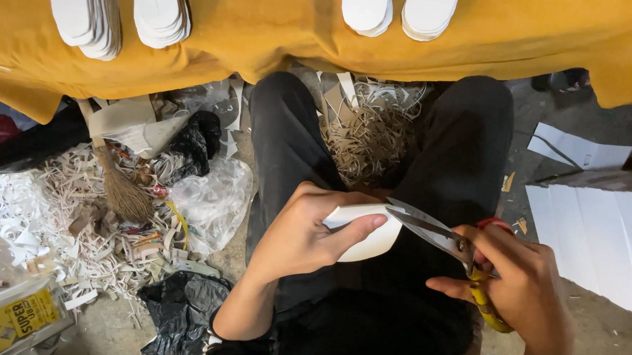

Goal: Cutting out shoe insoles from a white material using scissors at a workbench

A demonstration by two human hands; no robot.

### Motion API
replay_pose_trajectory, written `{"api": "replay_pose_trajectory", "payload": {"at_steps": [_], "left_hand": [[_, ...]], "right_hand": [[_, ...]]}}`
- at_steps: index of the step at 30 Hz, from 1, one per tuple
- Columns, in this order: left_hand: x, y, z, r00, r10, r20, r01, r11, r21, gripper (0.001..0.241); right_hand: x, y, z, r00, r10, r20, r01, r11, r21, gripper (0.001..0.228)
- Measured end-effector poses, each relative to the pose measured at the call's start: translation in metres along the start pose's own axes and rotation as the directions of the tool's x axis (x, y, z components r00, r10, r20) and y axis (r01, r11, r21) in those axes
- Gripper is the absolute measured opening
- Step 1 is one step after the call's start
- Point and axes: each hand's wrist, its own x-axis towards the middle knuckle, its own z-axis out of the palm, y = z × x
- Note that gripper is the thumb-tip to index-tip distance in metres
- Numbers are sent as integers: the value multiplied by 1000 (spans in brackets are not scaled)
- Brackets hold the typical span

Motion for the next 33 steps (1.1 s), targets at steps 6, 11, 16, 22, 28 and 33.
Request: {"api": "replay_pose_trajectory", "payload": {"at_steps": [6,11,16,22,28,33], "left_hand": [[5,1,-2,996,-33,86,36,999,-27,24],[8,3,-3,987,-83,141,91,994,-53,22],[9,-2,-2,981,-96,166,114,988,-103,22],[12,-2,-4,974,-67,215,87,992,-86,25],[14,-10,-5,973,-10,232,35,994,-101,20],[16,-11,-7,966,-17,256,42,995,-92,22]], "right_hand": [[0,3,-1,1000,-19,-8,19,1000,-6,62],[-4,4,-1,1000,-4,-17,4,1000,-2,59],[-7,8,5,999,-21,-29,22,999,31,60],[-3,9,10,999,-28,-36,30,997,67,69],[-6,13,16,999,-32,-11,33,999,26,58],[-6,10,10,1000,-21,18,20,1000,18,59]]}}
